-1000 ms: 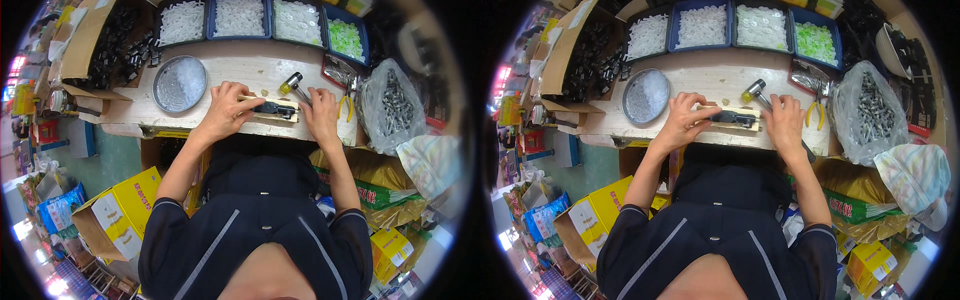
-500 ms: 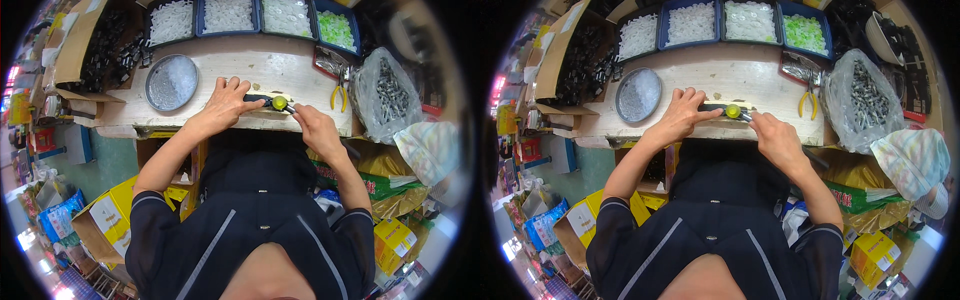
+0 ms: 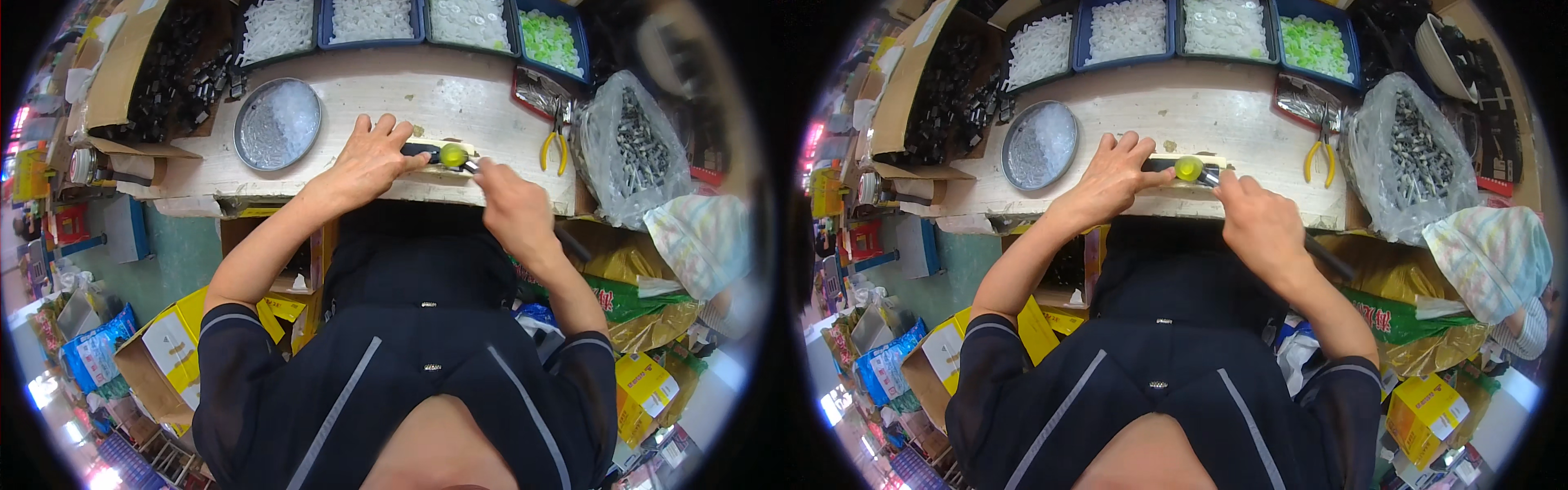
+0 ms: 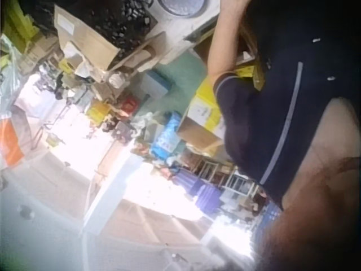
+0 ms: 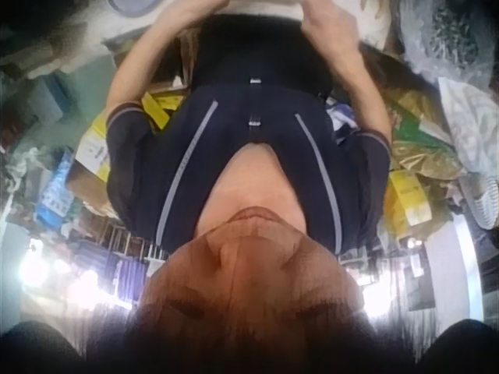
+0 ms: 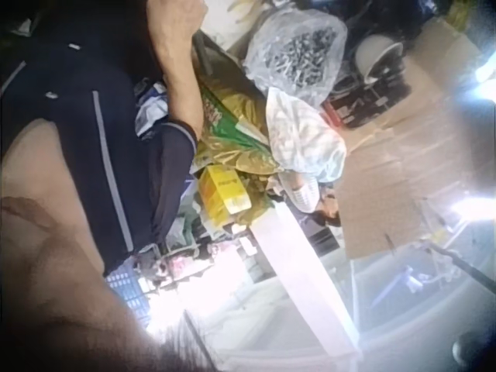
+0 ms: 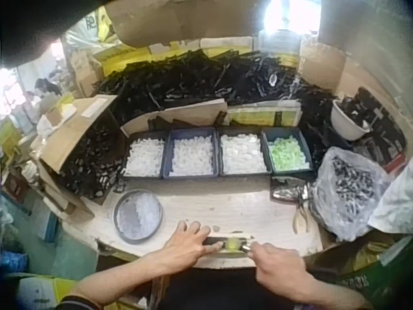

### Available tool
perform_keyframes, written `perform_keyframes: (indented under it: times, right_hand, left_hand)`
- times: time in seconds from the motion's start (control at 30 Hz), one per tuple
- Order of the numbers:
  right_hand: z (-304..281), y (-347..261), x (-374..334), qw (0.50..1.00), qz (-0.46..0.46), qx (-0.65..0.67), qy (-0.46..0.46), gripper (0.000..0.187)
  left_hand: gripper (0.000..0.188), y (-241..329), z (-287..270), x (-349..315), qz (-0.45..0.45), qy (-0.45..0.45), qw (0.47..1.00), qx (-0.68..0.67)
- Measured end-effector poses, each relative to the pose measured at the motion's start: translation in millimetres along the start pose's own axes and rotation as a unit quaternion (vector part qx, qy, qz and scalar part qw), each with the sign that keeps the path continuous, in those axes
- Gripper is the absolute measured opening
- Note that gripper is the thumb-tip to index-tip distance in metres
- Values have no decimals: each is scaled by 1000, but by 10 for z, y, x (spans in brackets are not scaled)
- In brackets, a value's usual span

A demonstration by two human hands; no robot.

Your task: Assemble small plastic components using a wooden jig and a hammer.

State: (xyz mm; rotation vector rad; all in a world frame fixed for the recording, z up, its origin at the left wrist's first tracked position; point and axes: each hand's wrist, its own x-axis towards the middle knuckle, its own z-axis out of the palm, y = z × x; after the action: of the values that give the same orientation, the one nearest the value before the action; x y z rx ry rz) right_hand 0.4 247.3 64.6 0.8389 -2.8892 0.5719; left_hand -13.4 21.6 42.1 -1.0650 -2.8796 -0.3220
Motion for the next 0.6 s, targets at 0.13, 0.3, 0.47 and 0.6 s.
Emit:
perform_keyframes:
  times: [0.13,0.3,0.47,0.6]
  right_hand:
    - [26,46,-2,998,10,-31,-57,16]
    - [-94,126,90,997,38,57,-43,15]
    - [8,-57,255,984,-32,127,120,9]
    - [62,-123,419,996,6,44,-75,12]
  left_hand:
    - [51,-125,74,35,6,13,995,-100]
    - [52,-160,48,77,-123,3,974,-189]
    - [66,-106,104,1,-164,80,956,-231]
    - [77,-10,105,-41,-208,138,929,-273]
